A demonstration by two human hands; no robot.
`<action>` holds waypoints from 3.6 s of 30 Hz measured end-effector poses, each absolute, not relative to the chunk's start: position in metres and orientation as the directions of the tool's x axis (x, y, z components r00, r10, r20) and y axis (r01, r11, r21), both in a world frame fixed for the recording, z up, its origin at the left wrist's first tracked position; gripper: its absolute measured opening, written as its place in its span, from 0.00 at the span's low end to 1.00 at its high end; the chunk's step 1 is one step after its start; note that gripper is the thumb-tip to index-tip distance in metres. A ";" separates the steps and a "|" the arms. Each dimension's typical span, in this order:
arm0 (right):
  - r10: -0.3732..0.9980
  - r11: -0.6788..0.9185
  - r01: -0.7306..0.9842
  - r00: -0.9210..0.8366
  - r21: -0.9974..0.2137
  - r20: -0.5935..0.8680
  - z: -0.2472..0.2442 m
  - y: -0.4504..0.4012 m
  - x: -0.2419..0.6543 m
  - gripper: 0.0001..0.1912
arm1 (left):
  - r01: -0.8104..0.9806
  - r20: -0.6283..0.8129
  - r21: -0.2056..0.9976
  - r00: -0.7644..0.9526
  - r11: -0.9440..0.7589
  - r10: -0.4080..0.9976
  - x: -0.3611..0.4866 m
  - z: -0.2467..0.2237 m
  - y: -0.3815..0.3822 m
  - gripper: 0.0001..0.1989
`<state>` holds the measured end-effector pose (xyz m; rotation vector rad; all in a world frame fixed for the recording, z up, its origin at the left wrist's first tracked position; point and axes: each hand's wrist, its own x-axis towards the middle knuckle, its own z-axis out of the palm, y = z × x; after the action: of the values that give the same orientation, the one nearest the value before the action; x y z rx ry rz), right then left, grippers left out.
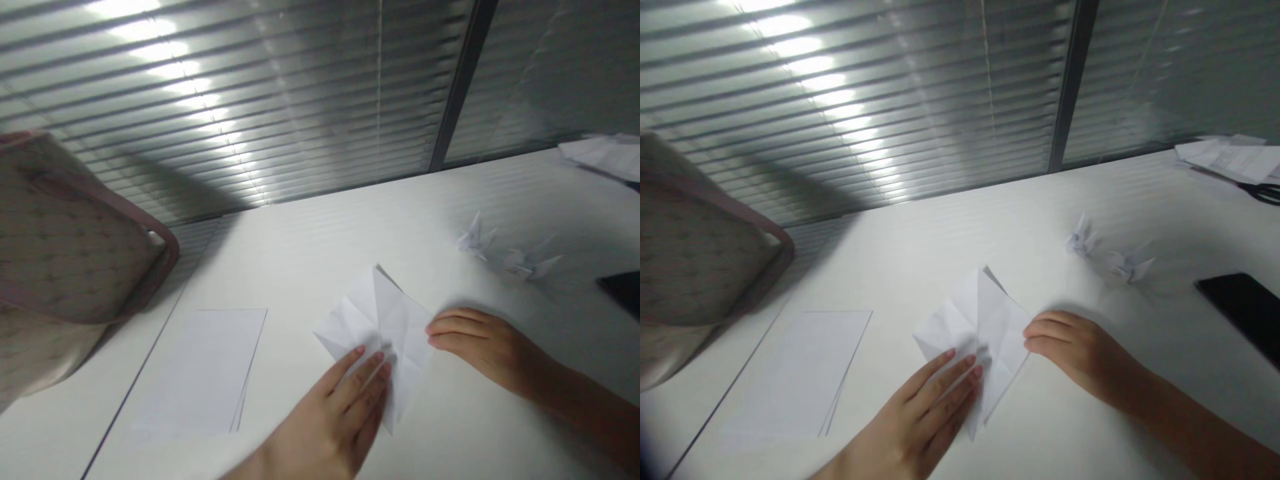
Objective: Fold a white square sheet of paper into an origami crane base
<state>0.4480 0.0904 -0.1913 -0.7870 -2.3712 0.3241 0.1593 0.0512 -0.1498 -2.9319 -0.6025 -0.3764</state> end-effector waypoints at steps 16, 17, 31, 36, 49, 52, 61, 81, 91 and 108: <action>0.817 0.558 0.548 -0.494 -0.623 0.298 -0.184 0.087 0.430 0.02 | 0.677 0.145 0.645 0.349 -0.355 0.926 0.175 -0.151 0.053 0.08; 0.840 0.524 0.565 -0.465 -0.637 0.279 -0.183 0.086 0.427 0.03 | 0.694 0.144 0.633 0.329 -0.342 0.933 0.175 -0.152 0.053 0.08; 0.924 0.380 0.724 -0.326 -0.575 0.200 -0.184 0.074 0.408 0.05 | 0.727 0.215 0.588 0.282 -0.354 0.935 0.167 -0.157 0.060 0.11; 0.926 0.378 0.742 -0.307 -0.553 0.221 -0.184 0.074 0.406 0.06 | 0.711 0.205 0.601 0.303 -0.364 0.931 0.166 -0.158 0.058 0.11; 0.911 0.410 0.747 -0.307 -0.524 0.276 -0.184 0.075 0.407 0.08 | 0.709 0.188 0.603 0.321 -0.366 0.928 0.165 -0.158 0.054 0.11; 0.911 0.409 0.747 -0.304 -0.524 0.277 -0.183 0.076 0.407 0.09 | 0.714 0.199 0.591 0.321 -0.375 0.926 0.166 -0.158 0.055 0.11; 0.910 0.412 0.750 -0.306 -0.518 0.280 -0.182 0.076 0.407 0.10 | 0.735 0.222 0.552 0.326 -0.394 0.919 0.167 -0.157 0.056 0.11; 0.902 0.419 0.758 -0.288 -0.500 0.321 -0.183 0.080 0.413 0.12 | 0.719 0.239 0.541 0.366 -0.436 0.899 0.165 -0.164 0.054 0.12; 0.907 0.407 0.755 -0.266 -0.515 0.327 -0.186 0.082 0.417 0.13 | 0.716 0.237 0.546 0.366 -0.435 0.900 0.166 -0.162 0.055 0.12; 0.906 0.413 0.735 -0.270 -0.538 0.327 -0.184 0.085 0.415 0.16 | 0.712 0.230 0.128 0.656 -0.691 0.719 0.167 -0.155 0.054 0.19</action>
<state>0.4145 0.0847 -0.1838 -1.3861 -2.0789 0.3741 0.1669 0.0538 -0.1545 -2.8824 -1.2453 -0.4183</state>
